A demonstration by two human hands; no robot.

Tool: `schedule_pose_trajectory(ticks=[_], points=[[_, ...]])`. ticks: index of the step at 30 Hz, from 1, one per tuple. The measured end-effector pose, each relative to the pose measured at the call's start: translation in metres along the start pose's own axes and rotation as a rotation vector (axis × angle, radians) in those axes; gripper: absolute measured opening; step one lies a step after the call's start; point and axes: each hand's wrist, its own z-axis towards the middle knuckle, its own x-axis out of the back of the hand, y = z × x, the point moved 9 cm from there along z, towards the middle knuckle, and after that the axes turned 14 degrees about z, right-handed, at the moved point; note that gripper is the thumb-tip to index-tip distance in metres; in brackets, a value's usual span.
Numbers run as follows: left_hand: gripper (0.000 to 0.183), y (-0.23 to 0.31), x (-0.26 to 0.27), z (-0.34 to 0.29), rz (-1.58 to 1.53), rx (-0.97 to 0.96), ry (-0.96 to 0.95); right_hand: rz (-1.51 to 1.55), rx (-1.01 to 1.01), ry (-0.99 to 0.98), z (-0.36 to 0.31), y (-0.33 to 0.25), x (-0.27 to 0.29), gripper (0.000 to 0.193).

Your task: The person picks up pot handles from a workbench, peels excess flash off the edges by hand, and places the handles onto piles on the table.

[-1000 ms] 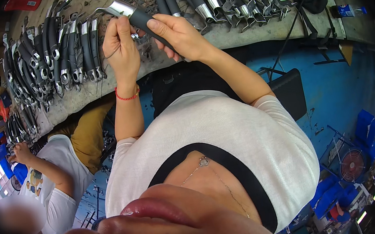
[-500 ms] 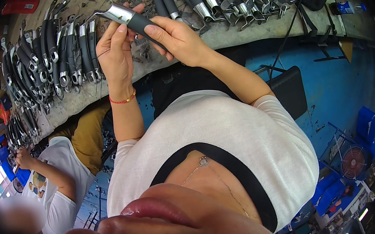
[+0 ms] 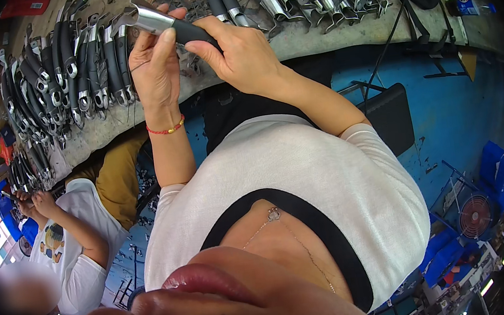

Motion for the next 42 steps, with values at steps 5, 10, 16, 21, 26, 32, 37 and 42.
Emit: schedule_pose_trajectory(ticks=[5, 10, 16, 21, 26, 32, 37, 42], points=[[0.041, -0.008, -0.002, -0.004, 0.051, 0.033, 0.089, -0.027, 0.04, 0.03, 0.0, -0.002, 0.001, 0.033], [0.031, 0.044, 0.01, -0.034, 0.855, -0.573, 0.468, 0.065, -0.111, 0.02, 0.0, 0.005, 0.003, 0.033], [0.018, 0.059, -0.012, -0.041, 1.359, -0.76, 0.451, -0.106, 0.074, 0.09, -0.005, -0.004, 0.003, 0.033], [0.013, 0.047, -0.023, -0.034, 1.384, -0.721, 0.246, 0.071, -0.144, 0.017, -0.009, 0.018, 0.003, 0.038], [0.011, 0.032, -0.01, -0.036, 1.09, -0.516, 0.238, 1.339, -0.671, -0.247, -0.014, 0.025, -0.02, 0.057], [0.032, -0.001, -0.006, -0.01, 0.428, -0.133, 0.061, 1.985, -0.745, -0.631, -0.027, 0.001, -0.045, 0.052], [0.037, -0.001, -0.025, -0.01, 0.144, -0.057, -0.115, 2.131, -0.761, -0.681, -0.029, -0.006, -0.045, 0.05], [0.029, -0.003, -0.018, -0.009, 0.026, -0.044, -0.091, 2.086, -0.721, -0.7, -0.026, -0.006, -0.051, 0.054]])
